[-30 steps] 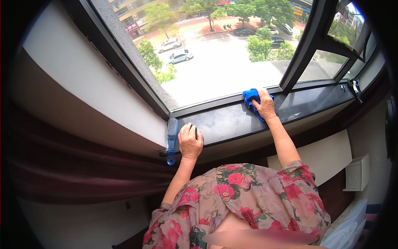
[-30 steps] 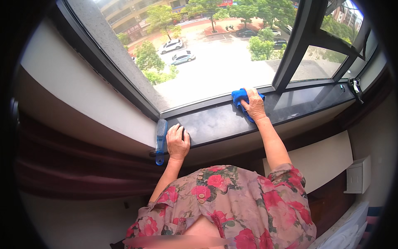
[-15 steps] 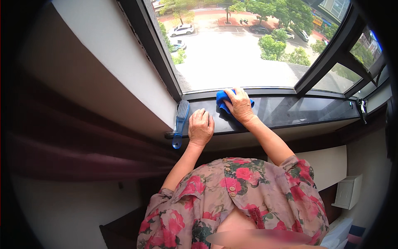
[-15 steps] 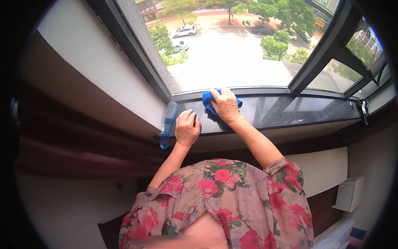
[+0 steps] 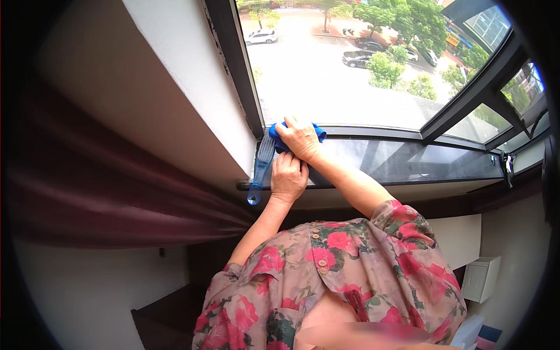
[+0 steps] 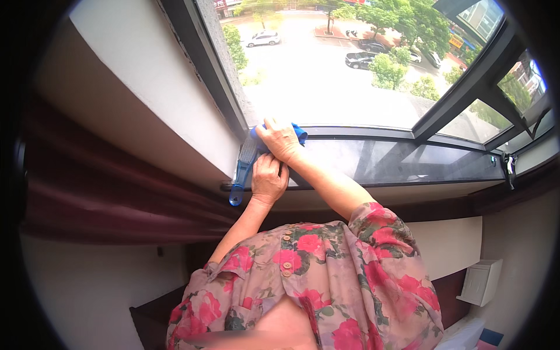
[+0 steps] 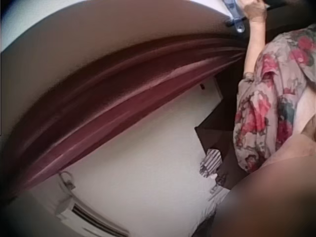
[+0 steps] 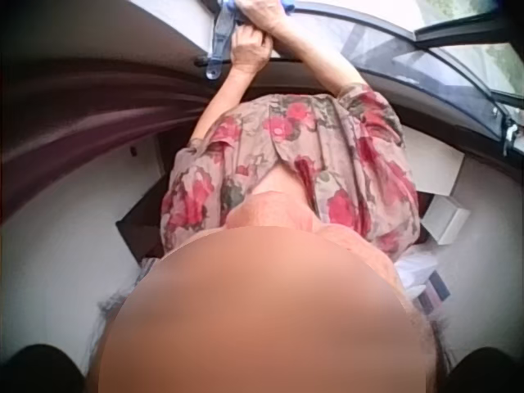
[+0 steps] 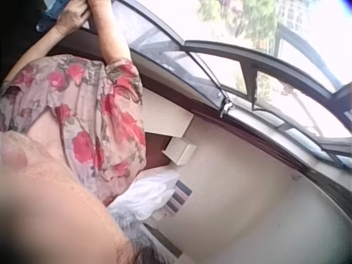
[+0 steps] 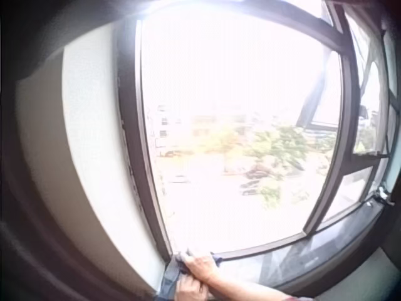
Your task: The recorder uses a blue cloth to wipe and clean a bedroom windowsill and the adjacent wall.
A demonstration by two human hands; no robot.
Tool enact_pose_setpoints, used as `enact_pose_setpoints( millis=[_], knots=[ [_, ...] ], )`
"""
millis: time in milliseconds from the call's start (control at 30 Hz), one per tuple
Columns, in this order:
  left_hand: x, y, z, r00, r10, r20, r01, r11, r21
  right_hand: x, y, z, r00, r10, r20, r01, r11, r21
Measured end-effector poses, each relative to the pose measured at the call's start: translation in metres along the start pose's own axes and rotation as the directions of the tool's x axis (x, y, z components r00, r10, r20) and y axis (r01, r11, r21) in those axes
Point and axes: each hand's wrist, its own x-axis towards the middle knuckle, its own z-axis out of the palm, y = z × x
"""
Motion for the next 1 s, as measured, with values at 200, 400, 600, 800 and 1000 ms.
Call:
enact_pose_setpoints(
  millis=[200, 400, 600, 800, 1000],
  knots=[
    [-0.003, -0.002, 0.005, 1.000, -0.008, 0.000, 0.008, 0.999, 0.038, -0.050, 0.056, -0.023, 0.979, 0.194, -0.059, -0.198, 0.979, -0.053],
    [-0.002, -0.001, 0.005, 0.999, -0.009, 0.034, 0.008, 0.999, 0.041, -0.110, 0.128, -0.054, 0.914, 0.405, -0.025, -0.403, 0.900, -0.164],
    [0.000, -0.001, 0.007, 0.999, -0.015, 0.051, 0.011, 0.997, 0.079, -0.175, 0.205, -0.082, 0.849, 0.487, -0.203, -0.527, 0.770, -0.360],
    [0.002, 0.006, 0.010, 0.996, -0.037, 0.086, 0.028, 0.994, 0.109, -0.224, 0.280, -0.121, 0.707, 0.686, -0.171, -0.693, 0.623, -0.363],
    [0.001, 0.005, 0.008, 0.993, -0.056, 0.109, 0.042, 0.992, 0.121, -0.218, 0.268, -0.118, 0.666, 0.717, -0.208, -0.740, 0.600, -0.303]
  ],
)
